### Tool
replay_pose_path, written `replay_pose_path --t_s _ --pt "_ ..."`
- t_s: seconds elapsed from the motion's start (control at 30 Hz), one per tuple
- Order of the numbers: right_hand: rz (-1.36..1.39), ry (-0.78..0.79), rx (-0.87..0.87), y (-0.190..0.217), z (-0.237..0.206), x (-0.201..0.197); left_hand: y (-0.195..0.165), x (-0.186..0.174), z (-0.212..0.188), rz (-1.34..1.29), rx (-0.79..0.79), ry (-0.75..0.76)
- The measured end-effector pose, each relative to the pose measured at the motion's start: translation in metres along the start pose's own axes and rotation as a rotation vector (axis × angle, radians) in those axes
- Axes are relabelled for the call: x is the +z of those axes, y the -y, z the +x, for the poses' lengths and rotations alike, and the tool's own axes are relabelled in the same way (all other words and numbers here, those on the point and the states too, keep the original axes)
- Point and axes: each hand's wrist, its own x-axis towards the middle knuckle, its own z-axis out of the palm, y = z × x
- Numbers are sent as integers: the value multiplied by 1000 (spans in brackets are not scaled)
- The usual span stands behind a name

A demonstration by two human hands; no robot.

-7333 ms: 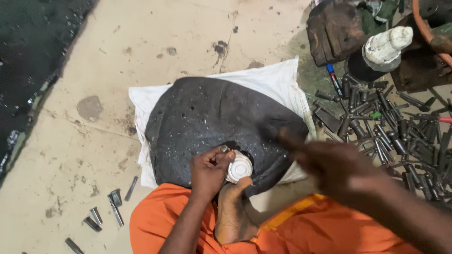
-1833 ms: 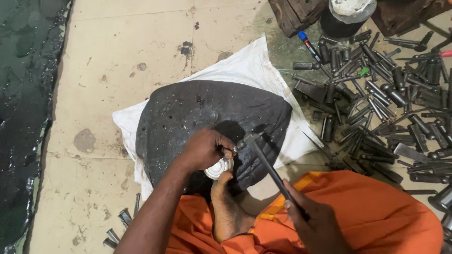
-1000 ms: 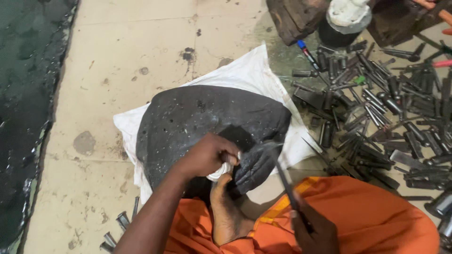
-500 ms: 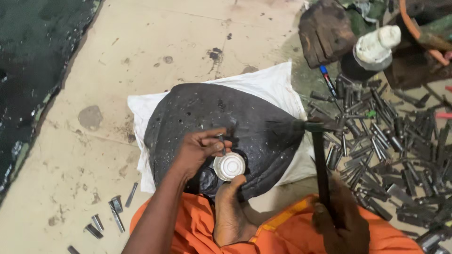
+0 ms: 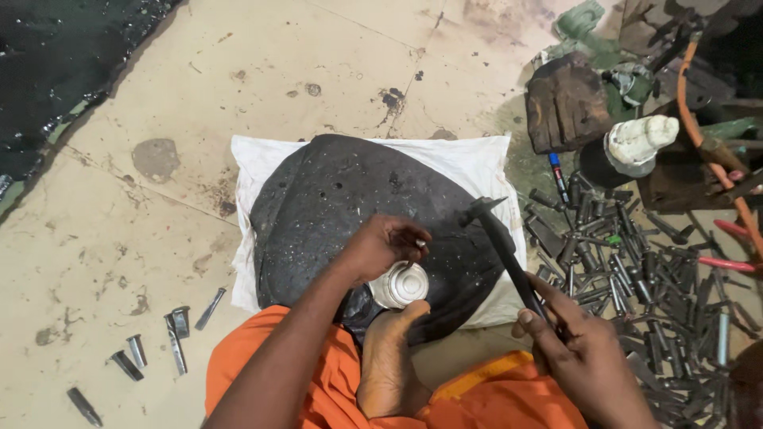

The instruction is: The person sits on the floor and uses a hammer and chisel to shape a small metal piece placed on a white ceramic object. They repeatedly strike the chisel to refine the metal's form, occasionally adjusting its position.

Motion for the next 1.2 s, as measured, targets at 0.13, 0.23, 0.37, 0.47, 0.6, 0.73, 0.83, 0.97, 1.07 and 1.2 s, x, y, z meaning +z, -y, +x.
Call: replay_pose_path --t_s 0.13,0.23,0.37,0.47,0.6,0.73,0.83,0.97,1.07,1.2 --pt "-135 74 -106 13 4 -3 0 -7 7 36 50 78" --pt "-188 127 -205 23 7 -6 -1 -13 11 53 9 114" --pt "-87 48 -146 39 7 -9 1 -15 15 25 23 167" --pt "-142 -122 -111 44 5 -9 1 -13 17 -19 -14 195" --pt "-325 -126 -368 35 9 -5 -6 -12 14 59 -66 152" --pt "-398 145 -293 22 20 -3 -13 -12 6 63 -27 118" --pt "-213 -24 -233 21 21 -3 -14 -13 1 18 36 118" --pt "-477 87 -418 35 21 2 -13 -16 -4 48 80 90" --pt "-484 46 -263 49 19 1 -14 -17 -10 69 119 59" --pt "-579 115 -247 60 19 5 -12 -17 -19 77 146 -36"
